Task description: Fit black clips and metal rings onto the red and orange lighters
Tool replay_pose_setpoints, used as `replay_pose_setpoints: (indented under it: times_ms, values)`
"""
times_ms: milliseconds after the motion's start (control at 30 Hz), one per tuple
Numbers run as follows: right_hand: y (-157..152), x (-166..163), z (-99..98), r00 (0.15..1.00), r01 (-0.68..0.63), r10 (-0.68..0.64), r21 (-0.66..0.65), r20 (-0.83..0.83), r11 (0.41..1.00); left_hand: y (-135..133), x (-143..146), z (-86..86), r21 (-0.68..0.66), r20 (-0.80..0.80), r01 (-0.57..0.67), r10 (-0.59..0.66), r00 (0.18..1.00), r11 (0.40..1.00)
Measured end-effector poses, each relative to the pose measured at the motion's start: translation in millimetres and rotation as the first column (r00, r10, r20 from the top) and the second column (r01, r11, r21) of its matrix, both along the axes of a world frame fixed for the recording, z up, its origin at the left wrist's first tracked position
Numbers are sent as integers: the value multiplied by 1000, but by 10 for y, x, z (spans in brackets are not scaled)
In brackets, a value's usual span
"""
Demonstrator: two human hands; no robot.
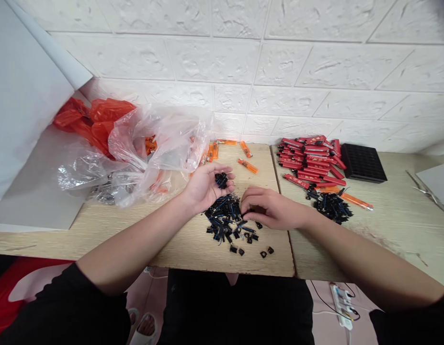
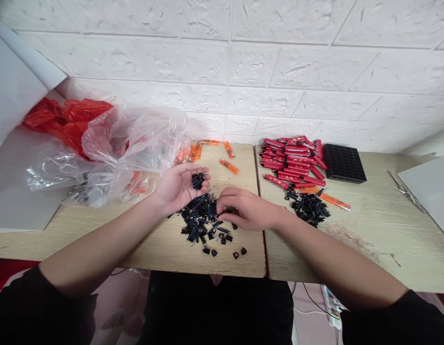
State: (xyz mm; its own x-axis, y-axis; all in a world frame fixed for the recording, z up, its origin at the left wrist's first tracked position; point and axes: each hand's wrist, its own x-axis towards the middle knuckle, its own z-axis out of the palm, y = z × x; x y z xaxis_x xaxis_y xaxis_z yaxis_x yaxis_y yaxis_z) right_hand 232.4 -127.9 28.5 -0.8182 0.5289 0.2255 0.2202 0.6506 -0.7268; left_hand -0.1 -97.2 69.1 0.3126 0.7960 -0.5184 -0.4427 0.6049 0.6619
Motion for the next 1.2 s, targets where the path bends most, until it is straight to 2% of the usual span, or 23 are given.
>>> replay_pose_setpoints:
  times_ms: [100, 167, 267, 367, 467, 600, 800, 933, 1033, 1100, 1200]
  values:
    - [-8, 1, 7, 998, 49, -49, 11, -37, 999, -25, 18, 0, 5, 28, 37, -38, 999, 999]
    - [-20, -11, 20, 988, 110, -103, 57, -118, 992, -47, 29, -9, -1, 54, 85, -85, 995, 996]
    - [-41, -55, 35, 944, 239, -200, 126, -262, 963, -82, 49, -29, -13, 80, 160, -159, 984, 987]
    - [-54, -119, 21, 911, 318, -268, 119, -313, 941, -116, 82, -56, 7, 73, 222, -222, 972, 975]
    - [-47, -155, -6, 920, 309, -271, 98, -282, 946, -134, 119, -87, 50, 47, 221, -223, 974, 974]
    - [-4, -61, 27, 930, 325, -287, 152, -228, 933, -108, 105, -68, 58, -9, 136, -136, 991, 989]
    - [98, 225, 140, 992, 105, -107, 40, 70, 994, -51, 2, 22, 90, -27, 39, -37, 999, 995]
    - [133, 221, 50, 992, 127, -127, -23, 19, 992, -21, -8, -32, 86, -41, 37, -34, 999, 996]
    - [145, 203, 18, 995, 97, -98, -34, -7, 995, -4, 0, -63, 79, -47, 24, -20, 999, 997]
    - [158, 247, 69, 995, 94, -94, -8, 15, 996, -2, 1, -55, 87, -53, 13, -9, 999, 996]
    - [181, 375, 209, 981, 150, -157, 69, 112, 986, -11, -4, -28, 99, -63, 18, -12, 998, 995]
